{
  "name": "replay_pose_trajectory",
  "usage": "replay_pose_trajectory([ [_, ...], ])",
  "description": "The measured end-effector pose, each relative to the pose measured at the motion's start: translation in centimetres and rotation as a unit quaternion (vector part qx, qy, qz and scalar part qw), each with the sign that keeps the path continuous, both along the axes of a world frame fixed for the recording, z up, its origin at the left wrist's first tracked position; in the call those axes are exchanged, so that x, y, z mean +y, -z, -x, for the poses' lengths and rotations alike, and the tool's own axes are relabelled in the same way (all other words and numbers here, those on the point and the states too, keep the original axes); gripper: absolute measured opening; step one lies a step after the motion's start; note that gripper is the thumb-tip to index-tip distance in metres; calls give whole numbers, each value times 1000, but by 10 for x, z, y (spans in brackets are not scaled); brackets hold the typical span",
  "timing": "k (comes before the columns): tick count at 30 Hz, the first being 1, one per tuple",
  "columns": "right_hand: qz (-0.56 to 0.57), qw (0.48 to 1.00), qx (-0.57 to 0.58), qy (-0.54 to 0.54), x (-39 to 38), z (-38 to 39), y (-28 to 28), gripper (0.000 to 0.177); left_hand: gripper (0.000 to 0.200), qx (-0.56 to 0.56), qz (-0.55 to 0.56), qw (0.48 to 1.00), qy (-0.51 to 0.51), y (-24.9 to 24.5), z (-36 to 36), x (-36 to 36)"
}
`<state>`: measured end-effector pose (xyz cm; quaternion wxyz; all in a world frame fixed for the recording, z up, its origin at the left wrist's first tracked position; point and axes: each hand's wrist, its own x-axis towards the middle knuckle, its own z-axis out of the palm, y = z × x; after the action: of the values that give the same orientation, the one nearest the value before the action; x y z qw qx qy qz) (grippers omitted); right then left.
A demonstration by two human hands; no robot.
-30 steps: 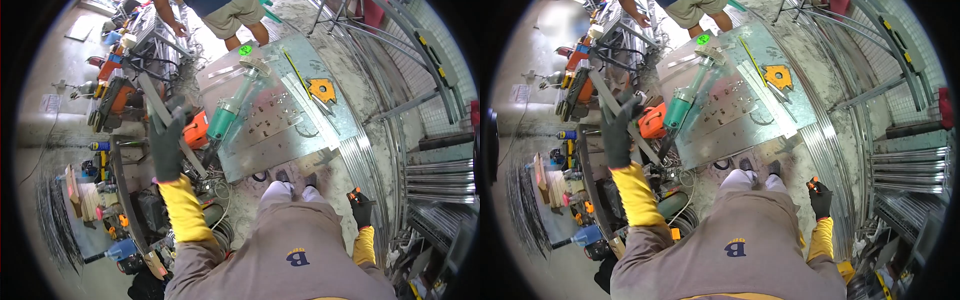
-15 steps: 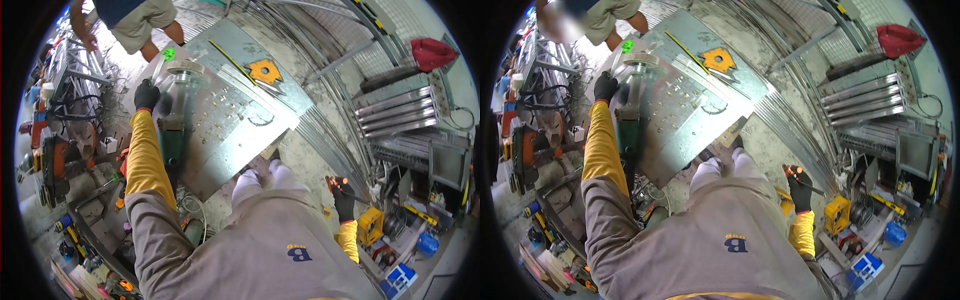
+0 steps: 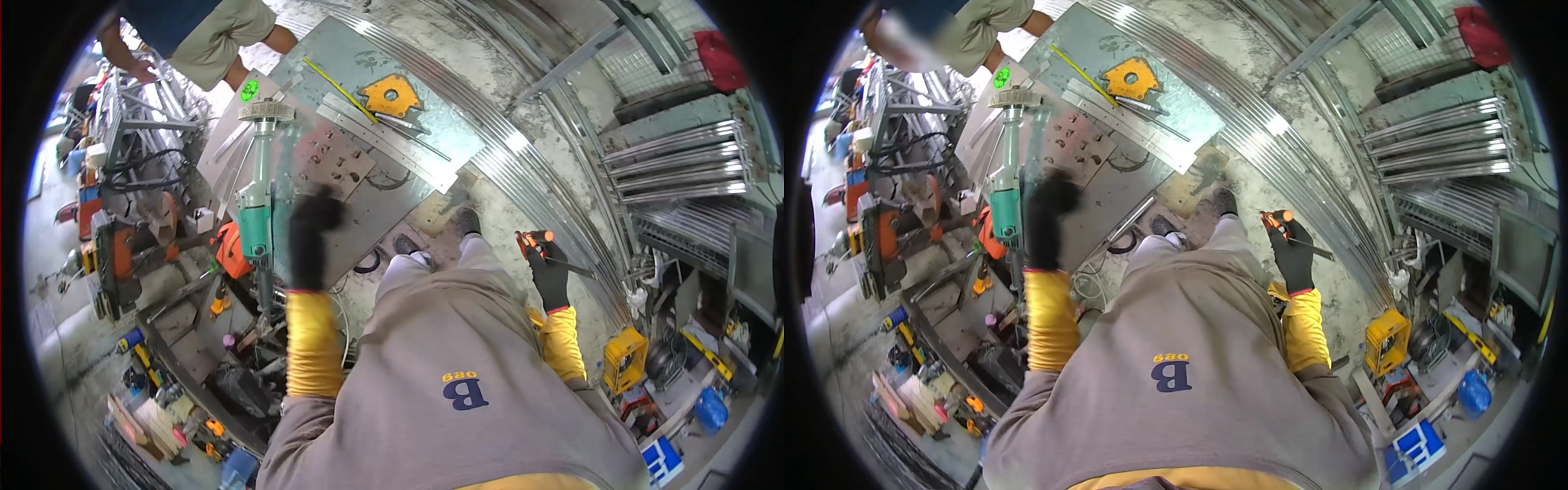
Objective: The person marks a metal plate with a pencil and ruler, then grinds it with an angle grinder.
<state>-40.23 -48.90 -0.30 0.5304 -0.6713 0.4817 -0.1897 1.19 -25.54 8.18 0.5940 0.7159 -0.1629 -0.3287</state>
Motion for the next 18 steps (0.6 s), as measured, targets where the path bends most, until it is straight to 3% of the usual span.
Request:
replay_pose_trajectory([
  [1,-29,1000,6,-10,-12,0,8,27,37,85,-4,993,78,23,40,-13],
  [2,-57,998,13,-20,-23,1,16,28,39,-21,-94,982,165,56,81,-22],
  [3,-82,996,25,-30,-36,2,22,26,40,322,-67,944,32,44,118,-48],
  [4,-105,993,38,-40,-49,4,28,25,49,371,-42,927,23,62,144,-60],
  [6,-77,993,-42,-73,-71,5,39,25,59,504,34,863,-20,106,165,-77],
  [8,-44,993,-52,-96,-90,9,45,24,58,481,45,868,-119,110,173,-104],
  [10,-6,991,-62,-120,-107,10,49,24,55,462,86,875,-115,111,162,-118],
  [12,-45,992,-16,-114,-117,18,46,25,51,446,130,879,-104,121,160,-122],
  [14,-113,989,23,-88,-122,25,43,26,39,423,55,889,-168,155,155,-123],
  [15,-105,990,-13,-95,-122,28,48,26,28,383,17,897,-220,138,159,-131],
  [16,-100,989,-49,-101,-121,29,54,27,28,376,23,899,-223,131,160,-132],
  [18,-86,988,-78,-98,-118,29,60,28,25,257,-31,938,-230,119,165,-129],
])
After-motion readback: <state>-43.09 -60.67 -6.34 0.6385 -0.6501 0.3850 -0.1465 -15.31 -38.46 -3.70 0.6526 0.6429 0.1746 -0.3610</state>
